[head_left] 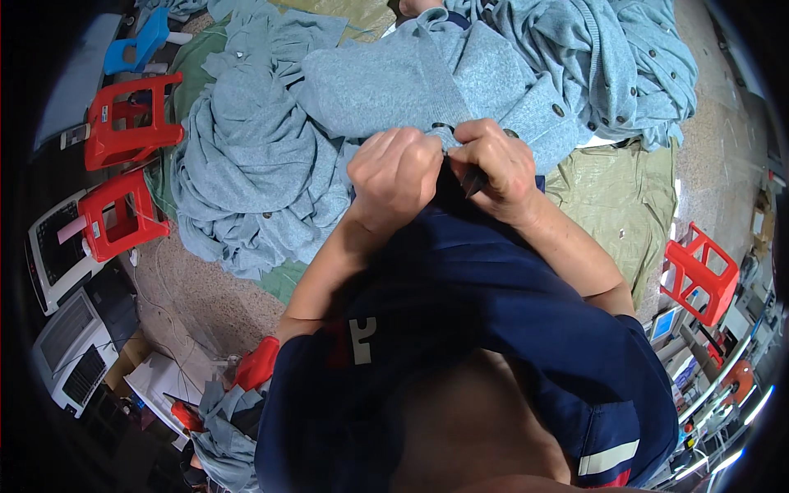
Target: Inspecting knitted cardigans and trimming loose threads using a small snipping tool while sitting on a factory floor.
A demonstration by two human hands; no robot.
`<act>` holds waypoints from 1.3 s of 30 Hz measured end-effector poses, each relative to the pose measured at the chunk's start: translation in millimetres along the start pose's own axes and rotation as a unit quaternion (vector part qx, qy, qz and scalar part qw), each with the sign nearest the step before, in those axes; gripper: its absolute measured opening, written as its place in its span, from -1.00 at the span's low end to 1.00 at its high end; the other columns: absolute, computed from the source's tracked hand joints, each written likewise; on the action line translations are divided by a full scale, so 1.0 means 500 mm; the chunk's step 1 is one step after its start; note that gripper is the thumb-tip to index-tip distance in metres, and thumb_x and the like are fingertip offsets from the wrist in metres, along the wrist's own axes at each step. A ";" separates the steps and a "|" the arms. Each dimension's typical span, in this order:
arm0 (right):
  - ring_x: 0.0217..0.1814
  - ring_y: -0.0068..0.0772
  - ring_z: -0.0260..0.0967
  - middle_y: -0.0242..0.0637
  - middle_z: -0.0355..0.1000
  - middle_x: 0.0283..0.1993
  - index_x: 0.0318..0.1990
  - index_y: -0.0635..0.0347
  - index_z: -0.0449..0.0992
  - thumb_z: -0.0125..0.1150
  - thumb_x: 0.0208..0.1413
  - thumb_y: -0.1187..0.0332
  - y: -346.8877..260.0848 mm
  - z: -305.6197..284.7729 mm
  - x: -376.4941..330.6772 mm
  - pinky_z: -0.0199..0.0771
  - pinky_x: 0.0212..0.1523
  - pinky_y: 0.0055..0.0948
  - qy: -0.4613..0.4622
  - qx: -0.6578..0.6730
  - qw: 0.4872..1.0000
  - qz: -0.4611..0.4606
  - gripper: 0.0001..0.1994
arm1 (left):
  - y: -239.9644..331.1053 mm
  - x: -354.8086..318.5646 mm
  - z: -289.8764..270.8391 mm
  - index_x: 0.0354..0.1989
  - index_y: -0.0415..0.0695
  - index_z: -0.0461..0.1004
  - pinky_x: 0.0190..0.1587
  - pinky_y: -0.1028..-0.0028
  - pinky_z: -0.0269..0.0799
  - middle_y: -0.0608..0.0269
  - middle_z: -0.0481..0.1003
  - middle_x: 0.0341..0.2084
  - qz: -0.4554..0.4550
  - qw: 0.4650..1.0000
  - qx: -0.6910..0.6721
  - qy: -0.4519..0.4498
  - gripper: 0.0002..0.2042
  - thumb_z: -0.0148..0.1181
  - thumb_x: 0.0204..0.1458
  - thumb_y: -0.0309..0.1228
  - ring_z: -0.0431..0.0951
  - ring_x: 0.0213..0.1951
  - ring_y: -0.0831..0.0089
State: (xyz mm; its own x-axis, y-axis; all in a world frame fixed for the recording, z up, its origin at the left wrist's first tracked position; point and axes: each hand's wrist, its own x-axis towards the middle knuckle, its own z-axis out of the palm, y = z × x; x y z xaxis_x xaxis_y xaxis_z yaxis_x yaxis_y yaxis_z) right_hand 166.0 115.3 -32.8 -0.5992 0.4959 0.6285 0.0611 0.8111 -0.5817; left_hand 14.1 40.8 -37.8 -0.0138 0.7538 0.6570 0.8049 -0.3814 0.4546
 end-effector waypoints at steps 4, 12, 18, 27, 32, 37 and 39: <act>-0.30 -0.15 0.43 -0.24 0.36 -0.22 -0.31 0.17 0.37 0.25 -0.31 0.58 0.048 -0.037 -0.019 0.44 -0.39 -0.34 -0.128 -0.073 0.985 0.093 -0.68 | -0.029 -0.019 0.002 -0.32 -0.20 0.45 -0.43 0.39 0.40 0.15 0.50 -0.52 -0.126 0.989 -0.028 -0.074 -0.76 0.34 -0.18 -0.50 0.52 -0.49 0.22; -0.02 -0.12 0.32 -0.26 0.33 -0.12 -0.24 0.20 0.44 0.29 -0.27 0.60 0.099 -0.121 -0.088 0.40 -0.08 -0.29 -0.221 -0.102 0.934 0.262 -0.66 | -0.118 -0.158 -0.077 -0.43 -0.27 0.45 -0.22 0.47 0.27 0.21 0.41 -0.50 -0.335 0.880 -0.191 -0.277 -0.80 0.32 -0.14 -0.42 0.39 -0.35 0.35; -0.03 -0.16 0.30 -0.26 0.33 -0.14 -0.27 0.19 0.45 0.23 -0.37 0.70 0.109 -0.154 -0.103 0.37 -0.07 -0.31 -0.200 -0.125 0.957 0.168 -0.62 | -0.112 -0.141 -0.135 -0.48 -0.24 0.35 -0.14 0.52 0.21 0.37 0.36 -0.49 -0.411 0.806 -0.303 -0.300 -0.77 0.34 -0.20 -0.50 0.34 -0.32 0.55; -0.17 -0.14 0.39 -0.25 0.39 -0.25 -0.25 0.20 0.48 0.18 -0.33 0.67 0.093 -0.158 -0.068 0.42 -0.21 -0.33 -0.106 -0.090 0.987 0.078 -0.64 | -0.081 -0.095 -0.161 -0.49 -0.21 0.42 -0.19 0.61 0.20 0.43 0.36 -0.44 -0.467 0.762 -0.402 -0.199 -0.87 0.27 -0.07 -0.49 0.31 -0.33 0.65; -0.37 -0.39 0.40 -0.31 0.43 -0.34 -0.34 0.22 0.55 0.25 -0.25 0.46 -0.032 -0.102 0.037 0.43 -0.47 -0.50 -0.079 0.034 0.986 -0.140 -0.78 | -0.013 0.010 -0.119 -0.24 -0.21 0.42 -0.23 0.67 0.23 0.49 0.37 -0.37 -0.388 0.788 -0.449 -0.165 -0.86 0.17 0.07 -0.46 0.30 -0.31 0.72; -0.40 -0.42 0.38 -0.35 0.40 -0.37 -0.39 0.21 0.53 0.29 -0.24 0.48 -0.018 -0.034 0.038 0.41 -0.50 -0.53 -0.062 0.007 0.990 -0.127 -0.83 | -0.005 0.036 -0.100 -0.14 -0.23 0.43 -0.15 0.68 0.26 0.40 0.41 -0.24 -0.435 0.754 -0.447 -0.204 -0.83 0.12 0.10 -0.51 0.36 -0.23 0.70; -0.42 -0.43 0.37 -0.38 0.38 -0.39 -0.41 0.22 0.51 0.29 -0.19 0.50 -0.016 -0.022 0.029 0.41 -0.50 -0.53 -0.065 -0.006 0.992 -0.109 -0.87 | -0.007 0.026 -0.095 -0.14 -0.27 0.43 -0.12 0.65 0.29 0.38 0.41 -0.24 -0.433 0.765 -0.427 -0.210 -0.83 0.10 0.11 -0.52 0.37 -0.22 0.69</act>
State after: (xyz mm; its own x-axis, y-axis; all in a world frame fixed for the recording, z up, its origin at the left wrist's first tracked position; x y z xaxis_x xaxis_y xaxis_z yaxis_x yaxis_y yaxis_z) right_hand 165.7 119.2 -13.2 -0.6970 0.2643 0.6666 -0.0720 0.8991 -0.4318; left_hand -17.2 26.7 -2.2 0.0139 0.9588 -0.2838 -0.0822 0.2840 0.9553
